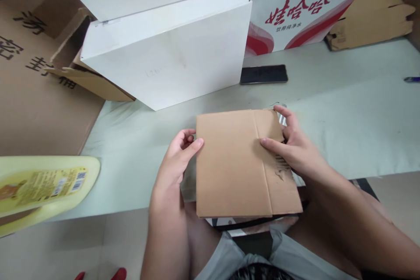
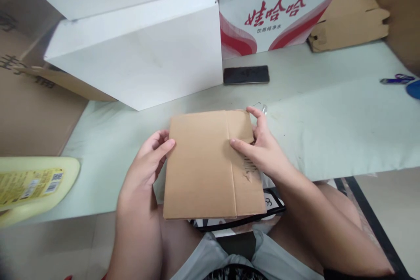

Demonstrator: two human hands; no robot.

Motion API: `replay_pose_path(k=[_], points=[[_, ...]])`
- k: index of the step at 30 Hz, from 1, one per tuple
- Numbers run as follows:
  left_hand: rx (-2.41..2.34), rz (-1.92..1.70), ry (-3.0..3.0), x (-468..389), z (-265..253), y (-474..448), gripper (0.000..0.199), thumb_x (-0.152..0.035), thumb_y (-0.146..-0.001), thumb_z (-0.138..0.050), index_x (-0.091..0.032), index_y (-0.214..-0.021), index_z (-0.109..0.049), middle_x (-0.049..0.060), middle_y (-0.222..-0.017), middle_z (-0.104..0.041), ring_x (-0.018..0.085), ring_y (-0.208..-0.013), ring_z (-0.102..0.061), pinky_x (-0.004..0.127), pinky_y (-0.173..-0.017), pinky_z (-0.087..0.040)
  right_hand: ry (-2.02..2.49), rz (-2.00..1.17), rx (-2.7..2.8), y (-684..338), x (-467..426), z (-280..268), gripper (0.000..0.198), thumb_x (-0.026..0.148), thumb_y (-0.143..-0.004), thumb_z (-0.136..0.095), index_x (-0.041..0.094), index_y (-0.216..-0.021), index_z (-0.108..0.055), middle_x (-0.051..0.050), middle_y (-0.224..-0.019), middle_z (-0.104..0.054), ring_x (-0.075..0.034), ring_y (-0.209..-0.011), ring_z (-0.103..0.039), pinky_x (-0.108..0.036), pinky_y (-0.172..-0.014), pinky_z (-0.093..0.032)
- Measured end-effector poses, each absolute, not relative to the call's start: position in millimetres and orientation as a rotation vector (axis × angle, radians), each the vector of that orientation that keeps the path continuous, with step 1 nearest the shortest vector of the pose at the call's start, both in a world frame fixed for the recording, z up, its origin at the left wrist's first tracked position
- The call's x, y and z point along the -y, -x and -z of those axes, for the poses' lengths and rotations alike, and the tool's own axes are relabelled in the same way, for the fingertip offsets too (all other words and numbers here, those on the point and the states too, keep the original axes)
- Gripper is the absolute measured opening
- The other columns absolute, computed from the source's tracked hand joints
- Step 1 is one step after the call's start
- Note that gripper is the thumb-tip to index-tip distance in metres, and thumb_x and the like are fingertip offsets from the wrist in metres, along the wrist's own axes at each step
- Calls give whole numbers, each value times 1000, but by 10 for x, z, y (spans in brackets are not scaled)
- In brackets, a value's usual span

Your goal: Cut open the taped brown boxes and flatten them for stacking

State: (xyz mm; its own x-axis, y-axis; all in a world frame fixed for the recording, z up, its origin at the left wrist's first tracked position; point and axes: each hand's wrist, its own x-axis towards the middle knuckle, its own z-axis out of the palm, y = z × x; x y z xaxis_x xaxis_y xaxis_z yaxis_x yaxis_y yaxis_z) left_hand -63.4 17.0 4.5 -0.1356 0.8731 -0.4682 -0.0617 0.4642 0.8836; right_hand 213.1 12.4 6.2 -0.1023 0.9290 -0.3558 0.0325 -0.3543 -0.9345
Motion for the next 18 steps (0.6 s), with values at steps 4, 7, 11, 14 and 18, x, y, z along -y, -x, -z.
replay_pose_path(k=[4,7,11,14,18], points=[[-1435,-949,-765,-174,-33,589,65,-53,-67,-91,-19,-115,-65,9,-118,-72,26,-111,-70,36,-90,-55,1406,-1558,1117,-2152,-123,-33,100,44,-84,-78,30,-158,-10,-13,-126,-70,-31,-106,-76,-46,-83,-68],[-1403,-904,-811,-177,-56,584,66,-57,-68,-91,-16,-115,-69,13,-121,-74,31,-119,-68,40,-97,-55,1400,-1558,1140,-2157,-141,-11,98,44,-83,-78,29,-156,-15,-11,-117,-71,-31,-104,-76,-46,-85,-67],[-1395,-920,-722,-180,-80,614,76,-52,-58,-99,-16,-117,-67,10,-112,-75,28,-108,-72,37,-91,-56,1375,-1543,1150,-2144,-155,-10,90,40,-83,-77,27,-152,-21,-11,-117,-70,-32,-103,-76,-47,-86,-67],[-1352,-913,-644,-176,-90,623,77,-47,-48,-103,-17,-109,-66,8,-102,-75,25,-96,-73,35,-85,-57,1379,-1530,1150,-2142,-156,-10,85,39,-85,-75,27,-151,-24,-11,-120,-69,-31,-102,-76,-48,-84,-68],[-1373,-951,-675,-178,-78,600,72,-47,-48,-103,-18,-102,-66,5,-97,-74,23,-92,-72,33,-83,-57,1387,-1506,1167,-2152,-149,-13,79,38,-87,-73,30,-150,-27,-11,-118,-69,-31,-100,-76,-49,-82,-68]])
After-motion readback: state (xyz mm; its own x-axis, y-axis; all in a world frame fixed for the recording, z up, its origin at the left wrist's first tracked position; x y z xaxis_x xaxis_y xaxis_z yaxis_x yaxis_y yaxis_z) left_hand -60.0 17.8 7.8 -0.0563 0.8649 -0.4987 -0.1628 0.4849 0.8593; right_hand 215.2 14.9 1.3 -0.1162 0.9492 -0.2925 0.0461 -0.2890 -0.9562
